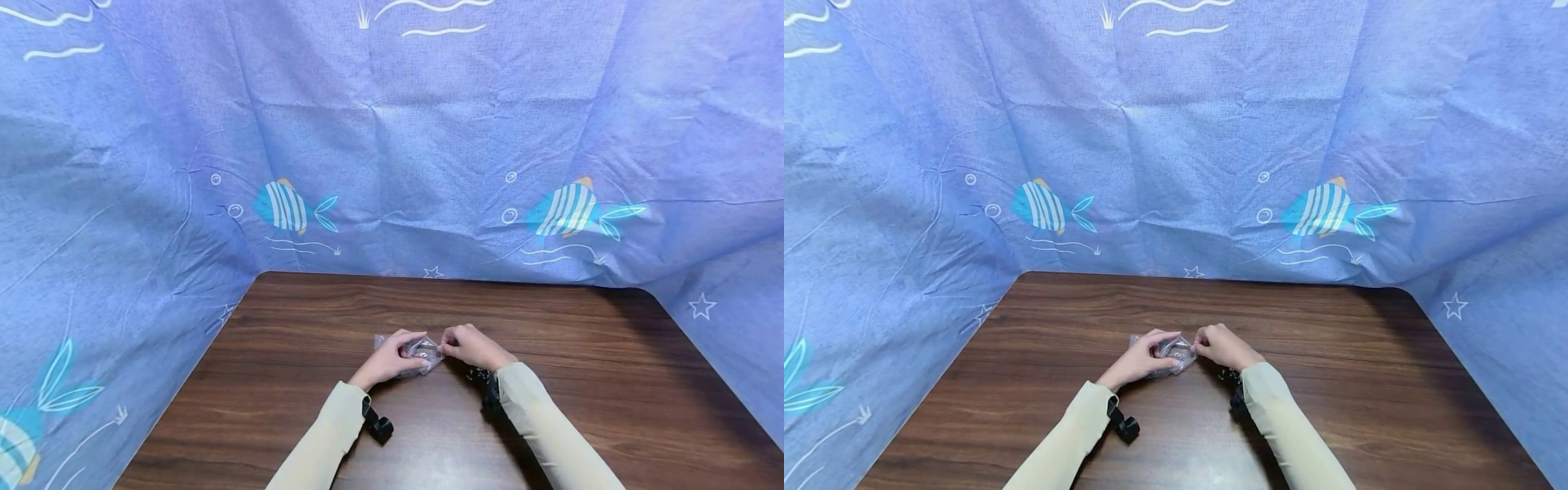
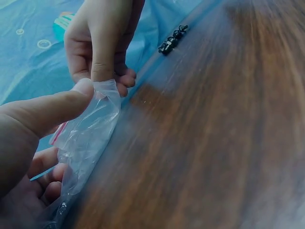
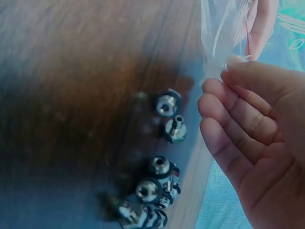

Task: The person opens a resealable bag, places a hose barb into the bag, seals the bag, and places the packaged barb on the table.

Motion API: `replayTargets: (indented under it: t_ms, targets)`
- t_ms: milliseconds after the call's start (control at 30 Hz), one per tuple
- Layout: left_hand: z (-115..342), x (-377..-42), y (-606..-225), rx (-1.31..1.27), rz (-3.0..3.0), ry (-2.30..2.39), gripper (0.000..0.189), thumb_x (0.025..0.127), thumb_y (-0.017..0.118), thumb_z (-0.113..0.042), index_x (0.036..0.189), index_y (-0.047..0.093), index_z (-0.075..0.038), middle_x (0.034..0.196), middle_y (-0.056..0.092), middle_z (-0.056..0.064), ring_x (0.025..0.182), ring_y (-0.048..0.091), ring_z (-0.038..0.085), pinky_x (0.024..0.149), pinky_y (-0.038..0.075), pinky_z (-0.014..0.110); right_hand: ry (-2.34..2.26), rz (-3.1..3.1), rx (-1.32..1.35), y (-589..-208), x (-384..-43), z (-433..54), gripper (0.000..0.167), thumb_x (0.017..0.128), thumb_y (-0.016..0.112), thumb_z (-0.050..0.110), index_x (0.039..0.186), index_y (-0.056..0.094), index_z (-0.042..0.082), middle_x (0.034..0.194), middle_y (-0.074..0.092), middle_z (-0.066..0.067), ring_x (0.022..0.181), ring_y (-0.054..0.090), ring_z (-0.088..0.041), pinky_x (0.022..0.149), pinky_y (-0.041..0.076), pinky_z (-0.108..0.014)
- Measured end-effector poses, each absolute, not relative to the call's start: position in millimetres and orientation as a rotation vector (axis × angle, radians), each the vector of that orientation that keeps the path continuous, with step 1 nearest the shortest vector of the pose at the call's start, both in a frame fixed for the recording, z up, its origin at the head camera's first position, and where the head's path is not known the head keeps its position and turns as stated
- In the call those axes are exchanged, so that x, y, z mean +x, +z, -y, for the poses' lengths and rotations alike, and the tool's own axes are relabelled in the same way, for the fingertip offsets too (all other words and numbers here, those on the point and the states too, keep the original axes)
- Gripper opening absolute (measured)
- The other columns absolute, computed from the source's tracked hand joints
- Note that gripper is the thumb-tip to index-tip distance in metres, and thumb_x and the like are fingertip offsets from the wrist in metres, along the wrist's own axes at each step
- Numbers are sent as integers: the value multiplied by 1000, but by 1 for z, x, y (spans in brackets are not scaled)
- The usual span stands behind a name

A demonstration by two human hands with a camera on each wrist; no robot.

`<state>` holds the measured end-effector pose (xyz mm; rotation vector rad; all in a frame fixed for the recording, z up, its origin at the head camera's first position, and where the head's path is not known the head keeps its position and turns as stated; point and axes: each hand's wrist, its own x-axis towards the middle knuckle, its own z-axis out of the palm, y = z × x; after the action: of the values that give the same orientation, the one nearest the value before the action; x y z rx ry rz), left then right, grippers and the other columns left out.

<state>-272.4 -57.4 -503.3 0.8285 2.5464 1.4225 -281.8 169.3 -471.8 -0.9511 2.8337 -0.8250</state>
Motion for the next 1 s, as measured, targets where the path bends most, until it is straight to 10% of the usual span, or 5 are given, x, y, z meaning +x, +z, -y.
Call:
replayTargets:
  t_ms: [533, 1000]
  targets:
    - [60, -270, -506, 828, -2568, 1448, 56, 81, 77, -23, 132, 59, -9, 111, 62, 7, 80, 48, 13, 70, 41, 21, -746, -2817, -1052, -452, -278, -197, 5, 86, 70, 10, 88, 71, 6, 84, 70, 1, 78, 62, -8, 73, 51, -28]
    - [58, -274, -507, 814, -2573, 1462, 55, 79, 79, -23, 129, 61, -11, 106, 62, 6, 77, 48, 10, 68, 42, 19, -596, -2754, -1029, -443, -273, -226, 5, 84, 72, 10, 80, 72, 7, 76, 68, 5, 68, 54, 2, 63, 48, -19]
